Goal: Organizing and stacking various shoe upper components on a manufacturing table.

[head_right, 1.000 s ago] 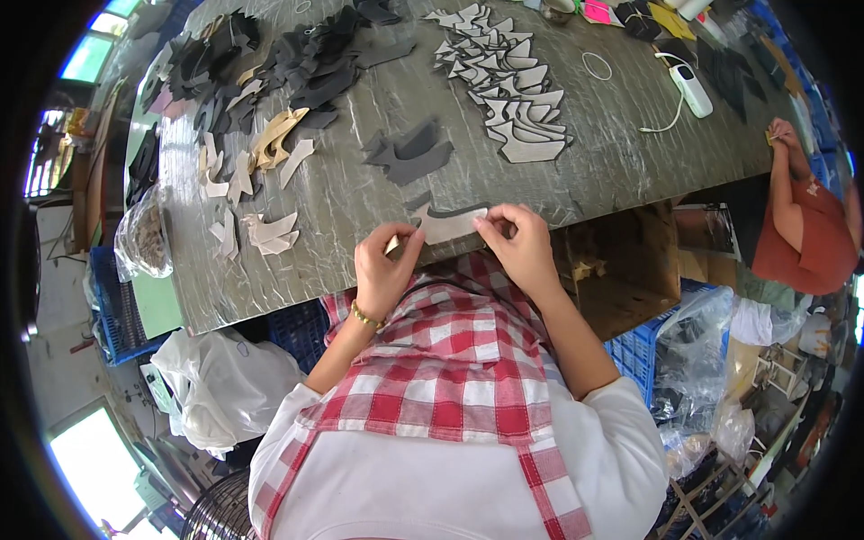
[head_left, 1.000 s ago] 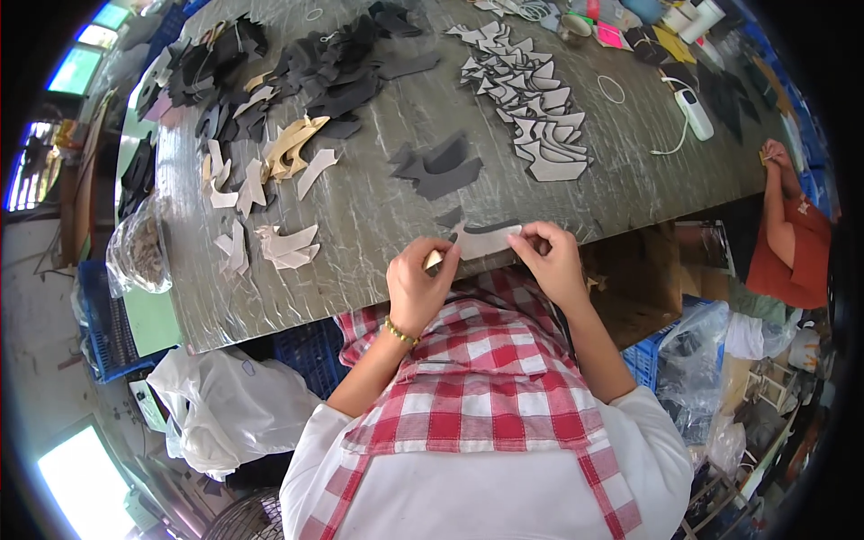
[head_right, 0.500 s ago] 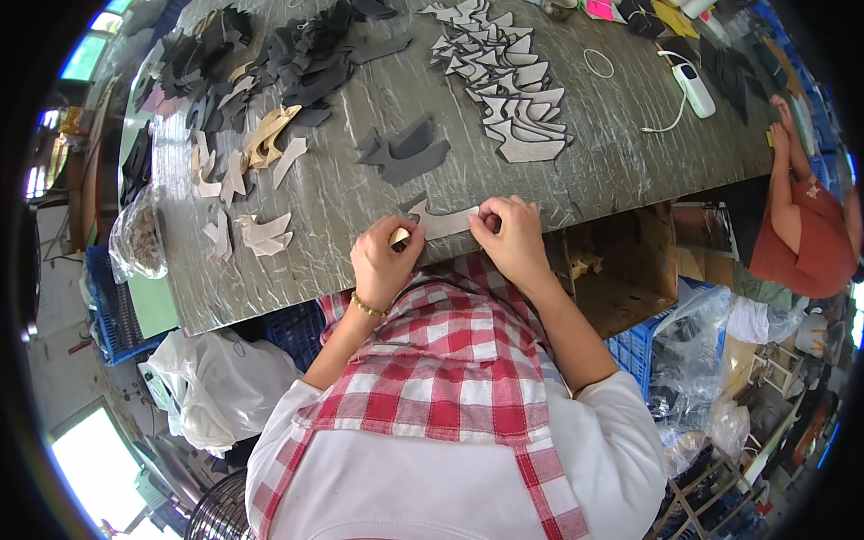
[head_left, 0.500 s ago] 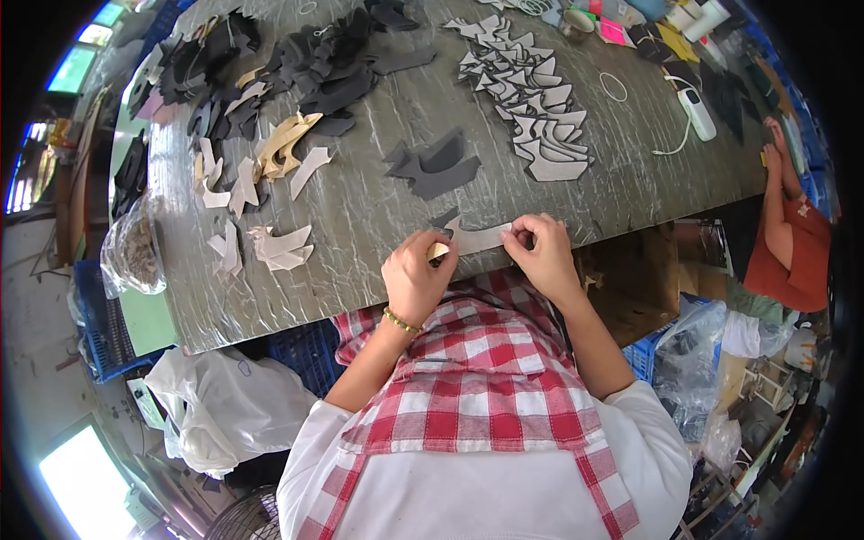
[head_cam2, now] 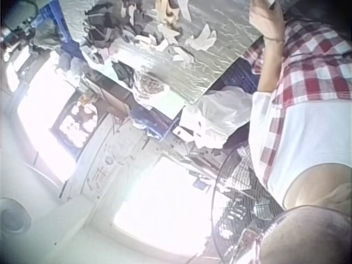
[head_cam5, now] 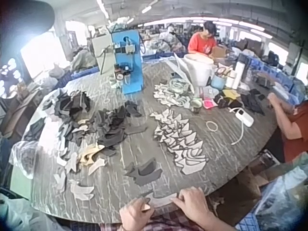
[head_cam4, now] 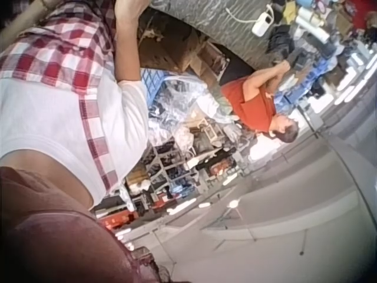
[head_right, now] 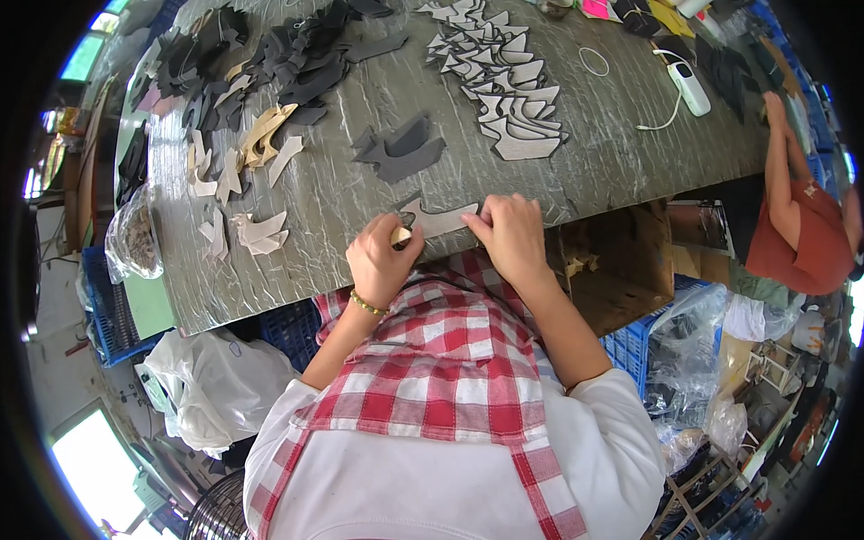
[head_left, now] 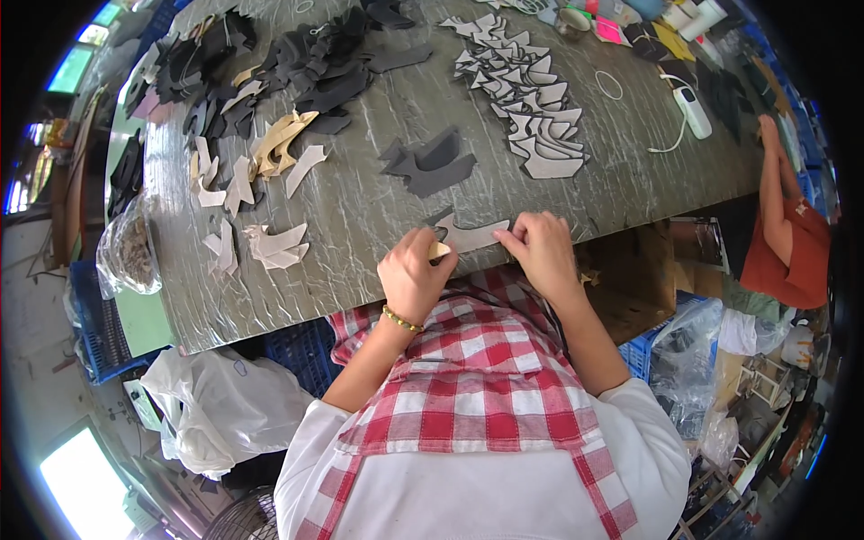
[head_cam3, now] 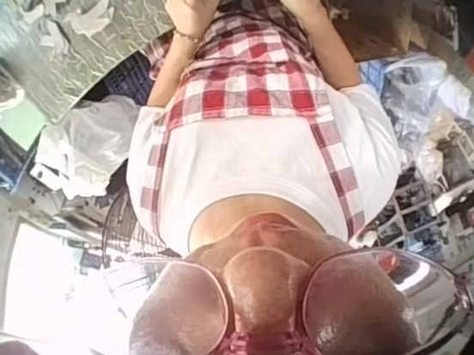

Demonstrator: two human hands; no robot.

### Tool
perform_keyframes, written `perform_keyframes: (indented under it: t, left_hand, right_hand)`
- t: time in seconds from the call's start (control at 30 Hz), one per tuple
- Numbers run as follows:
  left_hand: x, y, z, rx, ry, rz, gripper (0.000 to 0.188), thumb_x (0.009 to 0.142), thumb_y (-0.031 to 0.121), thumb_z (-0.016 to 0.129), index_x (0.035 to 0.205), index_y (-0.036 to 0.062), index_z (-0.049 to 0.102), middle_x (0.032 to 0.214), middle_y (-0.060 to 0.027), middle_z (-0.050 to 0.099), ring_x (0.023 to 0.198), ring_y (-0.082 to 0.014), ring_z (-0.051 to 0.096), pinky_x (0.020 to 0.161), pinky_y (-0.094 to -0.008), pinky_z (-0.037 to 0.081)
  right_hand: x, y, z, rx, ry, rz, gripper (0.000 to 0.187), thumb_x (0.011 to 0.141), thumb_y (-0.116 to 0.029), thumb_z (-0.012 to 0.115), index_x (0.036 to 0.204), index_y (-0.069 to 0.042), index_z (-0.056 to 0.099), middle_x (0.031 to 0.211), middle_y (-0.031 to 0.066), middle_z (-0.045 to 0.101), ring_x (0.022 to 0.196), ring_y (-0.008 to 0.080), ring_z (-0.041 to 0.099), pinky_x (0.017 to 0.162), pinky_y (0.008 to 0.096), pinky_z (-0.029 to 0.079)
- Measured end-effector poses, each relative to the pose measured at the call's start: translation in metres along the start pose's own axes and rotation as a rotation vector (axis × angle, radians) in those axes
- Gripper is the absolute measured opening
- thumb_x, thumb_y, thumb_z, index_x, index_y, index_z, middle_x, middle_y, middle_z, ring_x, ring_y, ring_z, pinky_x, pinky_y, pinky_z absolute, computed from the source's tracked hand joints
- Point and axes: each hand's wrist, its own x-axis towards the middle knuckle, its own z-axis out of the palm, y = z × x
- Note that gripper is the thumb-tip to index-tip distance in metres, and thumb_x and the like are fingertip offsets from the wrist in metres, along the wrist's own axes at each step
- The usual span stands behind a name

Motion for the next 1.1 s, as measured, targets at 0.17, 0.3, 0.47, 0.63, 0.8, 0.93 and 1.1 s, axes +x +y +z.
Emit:
perform_keyframes:
  t: [0.17, 0.3, 0.47, 0.63, 0.8, 0.93, 1.1]
  left_hand:
    - [-0.010, -0.014, 0.008, 0.106, 0.065, 0.300, 0.014, 0.078, 0.014, 0.069, 0.090, 0.0094, 0.063, 0.068, -0.0056, 0.050, 0.055, -0.0233, 0.056, 0.053, -0.0351, 0.044]
    - [-0.011, -0.012, 0.005, 0.206, -0.040, 0.316, 0.041, 0.078, 0.015, 0.068, 0.118, 0.0105, 0.060, 0.072, -0.0052, 0.050, 0.058, -0.0221, 0.057, 0.054, -0.0346, 0.045]
    - [-0.012, -0.003, 0.001, 0.246, -0.099, 0.217, 0.054, 0.077, 0.012, 0.066, 0.129, 0.0077, 0.052, 0.080, -0.0072, 0.052, 0.062, -0.0244, 0.058, 0.056, -0.0358, 0.047]
    - [-0.006, -0.022, -0.011, -0.236, -0.008, 0.138, 0.056, 0.081, 0.007, 0.056, 0.135, -0.0017, 0.041, 0.092, -0.0169, 0.053, 0.074, -0.0316, 0.056, 0.075, -0.0345, 0.048]
    - [-0.003, -0.012, -0.017, -1.306, -0.501, -0.350, 0.046, 0.103, 0.028, 0.037, 0.127, -0.0096, 0.047, 0.118, -0.0176, 0.060, 0.105, -0.0203, 0.060, 0.089, -0.0334, 0.051]
    - [0.002, 0.001, -0.012, -1.323, -0.605, -0.426, 0.036, 0.099, 0.022, 0.050, 0.112, -0.0108, 0.059, 0.095, -0.0152, 0.068, 0.088, -0.0214, 0.068, 0.078, -0.0299, 0.056]
    - [0.006, 0.005, -0.011, -1.056, -0.668, -0.337, 0.030, 0.097, 0.018, 0.054, 0.097, -0.0103, 0.064, 0.088, -0.0113, 0.069, 0.079, -0.0140, 0.067, 0.071, -0.0247, 0.055]
  right_hand:
    - [0.005, -0.002, -0.005, -0.046, 0.080, -0.216, 0.020, 0.079, -0.019, 0.070, 0.083, -0.006, 0.056, 0.088, 0.0074, 0.055, 0.088, 0.0274, 0.050, 0.078, 0.0399, 0.038]
    - [0.004, 0.000, -0.003, -0.035, 0.040, -0.266, 0.017, 0.079, -0.012, 0.068, 0.091, -0.007, 0.057, 0.099, 0.0081, 0.051, 0.095, 0.0272, 0.048, 0.083, 0.0402, 0.038]
    - [0.008, 0.003, -0.002, 0.022, 0.015, -0.314, 0.013, 0.081, -0.010, 0.065, 0.092, -0.010, 0.057, 0.097, 0.0058, 0.053, 0.096, 0.0260, 0.049, 0.086, 0.0396, 0.035]
    - [0.015, 0.022, -0.030, -0.081, -0.008, -0.303, 0.009, 0.081, -0.009, 0.063, 0.088, -0.010, 0.057, 0.083, 0.0025, 0.058, 0.091, 0.0235, 0.053, 0.087, 0.0404, 0.034]
    - [0.037, 0.021, -0.067, -0.381, 0.422, -0.284, 0.016, 0.081, -0.010, 0.064, 0.095, -0.007, 0.059, 0.090, 0.0074, 0.059, 0.097, 0.0259, 0.053, 0.086, 0.0406, 0.037]
    - [0.031, -0.014, -0.054, 0.415, -0.104, -0.203, 0.020, 0.084, -0.014, 0.068, 0.097, -0.001, 0.061, 0.085, 0.0046, 0.061, 0.075, 0.0122, 0.056, 0.068, 0.0263, 0.045]
    - [0.015, -0.027, -0.022, 0.765, -0.427, -0.118, 0.017, 0.089, -0.011, 0.062, 0.094, 0.005, 0.062, 0.079, 0.0061, 0.066, 0.071, 0.0085, 0.060, 0.066, 0.0264, 0.049]
